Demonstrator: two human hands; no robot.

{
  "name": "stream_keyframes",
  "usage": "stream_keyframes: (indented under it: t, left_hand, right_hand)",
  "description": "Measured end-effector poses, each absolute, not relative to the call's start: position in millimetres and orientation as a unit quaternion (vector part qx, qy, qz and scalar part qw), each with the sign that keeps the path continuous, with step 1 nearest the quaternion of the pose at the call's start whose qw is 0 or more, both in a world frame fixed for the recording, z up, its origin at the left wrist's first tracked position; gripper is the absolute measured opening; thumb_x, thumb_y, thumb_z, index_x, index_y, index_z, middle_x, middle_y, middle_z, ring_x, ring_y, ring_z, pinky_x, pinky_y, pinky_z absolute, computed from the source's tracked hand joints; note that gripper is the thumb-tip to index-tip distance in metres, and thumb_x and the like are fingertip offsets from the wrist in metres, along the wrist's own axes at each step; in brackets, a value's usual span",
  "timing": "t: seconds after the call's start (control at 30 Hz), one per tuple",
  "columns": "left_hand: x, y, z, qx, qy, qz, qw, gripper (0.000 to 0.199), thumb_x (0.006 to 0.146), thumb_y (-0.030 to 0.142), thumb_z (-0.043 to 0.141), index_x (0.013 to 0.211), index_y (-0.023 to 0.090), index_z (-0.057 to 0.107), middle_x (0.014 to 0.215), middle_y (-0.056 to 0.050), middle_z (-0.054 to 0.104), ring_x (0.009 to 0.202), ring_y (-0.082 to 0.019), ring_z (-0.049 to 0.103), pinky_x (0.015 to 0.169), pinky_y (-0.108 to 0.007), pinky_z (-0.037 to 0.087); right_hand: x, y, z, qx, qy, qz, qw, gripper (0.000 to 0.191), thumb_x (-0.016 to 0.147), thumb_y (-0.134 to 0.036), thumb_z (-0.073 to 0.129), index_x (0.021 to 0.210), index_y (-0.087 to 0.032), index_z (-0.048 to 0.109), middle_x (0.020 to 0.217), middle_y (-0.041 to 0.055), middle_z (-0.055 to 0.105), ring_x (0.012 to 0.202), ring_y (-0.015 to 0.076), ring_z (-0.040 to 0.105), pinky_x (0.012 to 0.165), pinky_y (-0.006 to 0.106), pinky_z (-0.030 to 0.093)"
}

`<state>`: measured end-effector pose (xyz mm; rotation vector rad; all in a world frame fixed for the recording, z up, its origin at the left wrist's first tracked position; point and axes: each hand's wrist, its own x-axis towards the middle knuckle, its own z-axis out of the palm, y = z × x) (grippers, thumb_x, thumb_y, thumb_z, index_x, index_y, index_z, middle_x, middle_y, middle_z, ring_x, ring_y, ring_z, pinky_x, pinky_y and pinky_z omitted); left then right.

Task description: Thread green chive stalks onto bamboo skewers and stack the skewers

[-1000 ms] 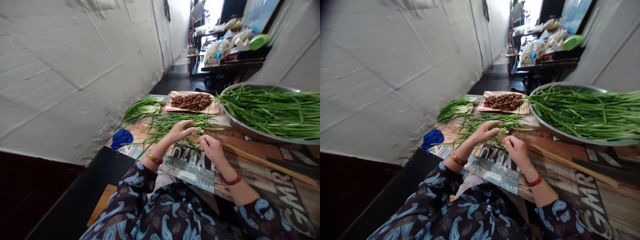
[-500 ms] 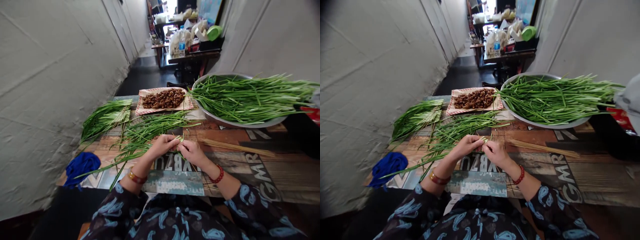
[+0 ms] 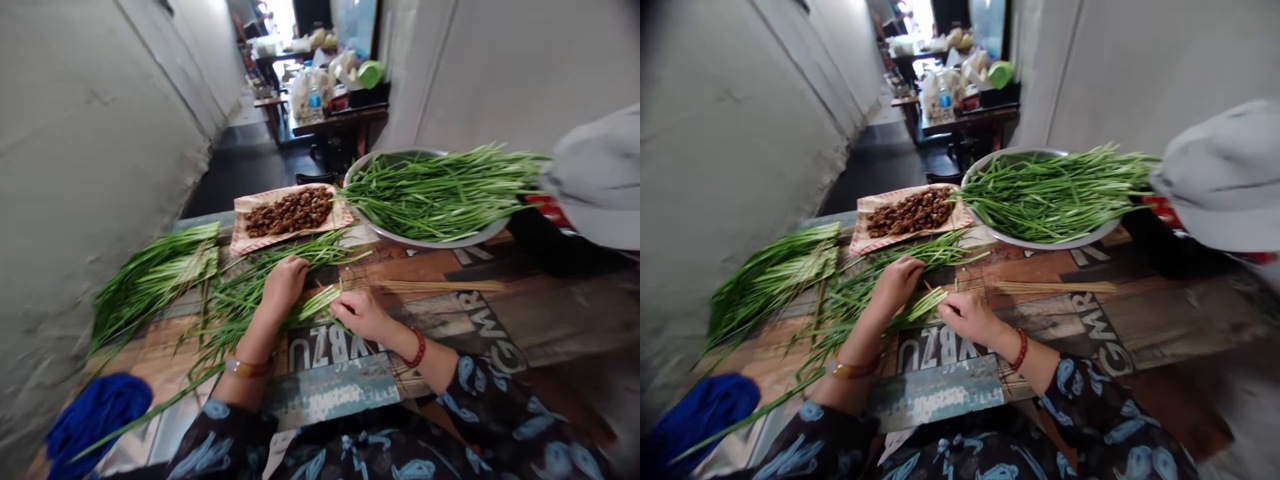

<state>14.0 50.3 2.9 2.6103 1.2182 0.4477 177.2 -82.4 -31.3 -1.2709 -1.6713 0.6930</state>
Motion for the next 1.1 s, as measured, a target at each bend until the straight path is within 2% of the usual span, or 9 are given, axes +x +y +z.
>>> stream_keyframes:
  t: [0.13, 0.27, 0.37, 0.5, 0.67, 0.73, 0.83, 1.0, 1.1]
  left_hand:
    - [20.1, 54.5, -1.2, 0.903, 0.42, 0.09, -0.001, 0.025, 0.091, 0.024, 0.048, 0.096, 0.015, 0.071, 0.095, -0.012, 0.066, 0.089, -0.026, 0.063, 0.078, -0.035, 0.048]
    - [23.1, 52.4, -2.5, 0.9, 0.427, 0.084, -0.01, 0.02, 0.088, 0.024, 0.052, 0.09, 0.016, 0.071, 0.09, -0.011, 0.065, 0.085, -0.025, 0.062, 0.075, -0.035, 0.047]
    - [18.5, 47.1, -1.3, 0.892, 0.42, 0.154, 0.064, 0.015, 0.085, 0.022, 0.056, 0.08, 0.017, 0.069, 0.086, -0.009, 0.065, 0.084, -0.022, 0.06, 0.078, -0.033, 0.047]
    - [7.6, 36.4, 5.2, 0.834, 0.388, 0.309, 0.241, 0.007, 0.078, 0.02, 0.061, 0.073, 0.016, 0.063, 0.093, -0.008, 0.067, 0.092, -0.02, 0.061, 0.086, -0.033, 0.047]
    - [1.8, 19.0, 9.0, 0.699, 0.396, 0.359, 0.476, 0.02, 0.08, 0.028, 0.064, 0.094, 0.014, 0.065, 0.082, -0.004, 0.068, 0.072, -0.013, 0.061, 0.069, -0.024, 0.047]
    - [0.8, 14.4, 7.9, 0.685, 0.397, 0.354, 0.497, 0.028, 0.082, 0.029, 0.063, 0.105, 0.014, 0.067, 0.084, -0.004, 0.069, 0.076, -0.013, 0.062, 0.074, -0.024, 0.047]
    - [-1.7, 11.3, 6.1, 0.701, 0.385, 0.34, 0.495, 0.025, 0.086, 0.032, 0.059, 0.099, 0.014, 0.072, 0.095, -0.006, 0.071, 0.09, -0.016, 0.063, 0.086, -0.027, 0.046]
    - [-5.0, 9.0, 6.7, 0.714, 0.372, 0.34, 0.486, 0.028, 0.089, 0.038, 0.059, 0.088, 0.015, 0.073, 0.084, -0.007, 0.07, 0.082, -0.017, 0.062, 0.08, -0.029, 0.047]
    - [-5.5, 7.9, 8.7, 0.718, 0.357, 0.36, 0.477, 0.025, 0.088, 0.037, 0.061, 0.086, 0.015, 0.071, 0.091, -0.008, 0.07, 0.088, -0.017, 0.063, 0.085, -0.03, 0.047]
  right_hand:
    - [178.2, -77.2, -31.4, -0.522, -0.674, 0.267, 0.449, 0.026, 0.088, -0.017, 0.051, 0.065, -0.016, 0.063, 0.063, -0.0005, 0.062, 0.059, 0.009, 0.054, 0.061, 0.021, 0.038]
    - [178.4, -78.4, -29.7, -0.529, -0.671, 0.272, 0.442, 0.025, 0.088, -0.017, 0.052, 0.066, -0.016, 0.063, 0.063, -0.0009, 0.062, 0.059, 0.009, 0.053, 0.06, 0.021, 0.036]
    - [177.6, -80.8, -30.3, -0.523, -0.671, 0.283, 0.443, 0.025, 0.088, -0.016, 0.051, 0.066, -0.017, 0.063, 0.064, -0.0003, 0.063, 0.06, 0.0095, 0.054, 0.061, 0.021, 0.037]
    - [176.8, -83.4, -30.7, -0.509, -0.676, 0.274, 0.457, 0.026, 0.089, -0.017, 0.05, 0.067, -0.017, 0.063, 0.064, 0.0006, 0.064, 0.06, 0.0103, 0.055, 0.061, 0.022, 0.038]
    - [176.7, -87.9, -22.8, -0.504, -0.686, 0.264, 0.454, 0.029, 0.092, -0.02, 0.046, 0.069, -0.018, 0.063, 0.059, -0.0006, 0.061, 0.056, 0.0103, 0.054, 0.059, 0.022, 0.039]
    - [176.9, -89.8, -18.6, -0.506, -0.684, 0.271, 0.451, 0.029, 0.093, -0.021, 0.044, 0.072, -0.018, 0.064, 0.053, -0.0023, 0.056, 0.052, 0.0102, 0.052, 0.057, 0.022, 0.04]
    - [177.4, -92.4, -14.1, -0.505, -0.676, 0.284, 0.455, 0.028, 0.095, -0.023, 0.044, 0.077, -0.018, 0.065, 0.05, -0.0039, 0.053, 0.047, 0.0101, 0.051, 0.055, 0.022, 0.041]
    - [179.1, -95.3, -12.9, -0.509, -0.672, 0.308, 0.441, 0.029, 0.097, -0.027, 0.042, 0.079, -0.018, 0.064, 0.049, -0.0041, 0.051, 0.044, 0.0098, 0.048, 0.049, 0.022, 0.04]
    - [180.0, -97.4, -12.7, -0.516, -0.662, 0.328, 0.434, 0.03, 0.098, -0.03, 0.042, 0.081, -0.018, 0.064, 0.049, -0.0038, 0.051, 0.043, 0.0098, 0.049, 0.046, 0.021, 0.04]
